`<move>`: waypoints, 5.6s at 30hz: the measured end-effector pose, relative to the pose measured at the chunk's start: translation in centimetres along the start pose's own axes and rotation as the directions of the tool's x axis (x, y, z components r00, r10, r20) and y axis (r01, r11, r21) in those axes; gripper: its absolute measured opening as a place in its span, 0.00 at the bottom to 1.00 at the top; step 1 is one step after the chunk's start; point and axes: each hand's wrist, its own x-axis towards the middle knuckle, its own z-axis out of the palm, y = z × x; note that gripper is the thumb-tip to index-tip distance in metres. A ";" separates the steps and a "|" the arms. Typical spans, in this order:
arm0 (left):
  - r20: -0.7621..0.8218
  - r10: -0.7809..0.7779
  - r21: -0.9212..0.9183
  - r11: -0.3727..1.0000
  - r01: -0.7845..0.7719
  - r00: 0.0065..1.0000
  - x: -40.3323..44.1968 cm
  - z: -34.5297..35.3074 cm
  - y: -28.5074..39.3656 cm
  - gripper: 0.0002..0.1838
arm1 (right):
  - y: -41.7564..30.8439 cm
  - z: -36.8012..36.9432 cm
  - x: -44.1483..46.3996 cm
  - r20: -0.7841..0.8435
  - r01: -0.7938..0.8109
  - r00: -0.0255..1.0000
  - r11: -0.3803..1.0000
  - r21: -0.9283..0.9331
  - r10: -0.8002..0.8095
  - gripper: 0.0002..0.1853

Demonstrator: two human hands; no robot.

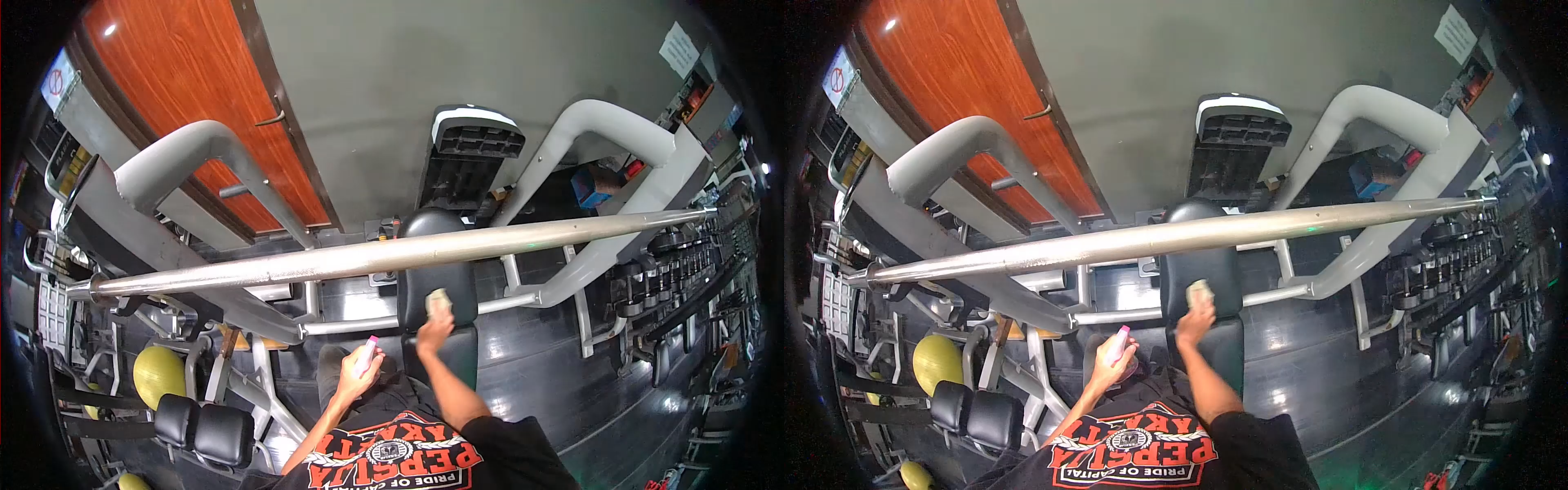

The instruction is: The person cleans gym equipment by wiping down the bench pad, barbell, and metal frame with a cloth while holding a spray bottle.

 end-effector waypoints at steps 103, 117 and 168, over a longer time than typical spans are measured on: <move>0.096 -0.008 -0.056 0.998 0.014 0.995 0.5 -0.1 1.5 0.09 | -1.9 -2.8 15.6 -0.035 0.171 0.985 0.985 -0.018 -0.171 0.21; 0.129 0.161 -0.042 0.987 -0.157 0.978 -0.7 -0.1 1.5 0.09 | 1.7 -8.2 2.1 0.568 0.149 0.787 0.968 0.203 -0.240 0.22; 0.095 -0.050 -0.050 0.997 0.055 0.994 -3.4 0.2 0.9 0.10 | -7.5 -4.7 13.3 0.292 0.279 0.925 0.956 -0.086 -0.244 0.38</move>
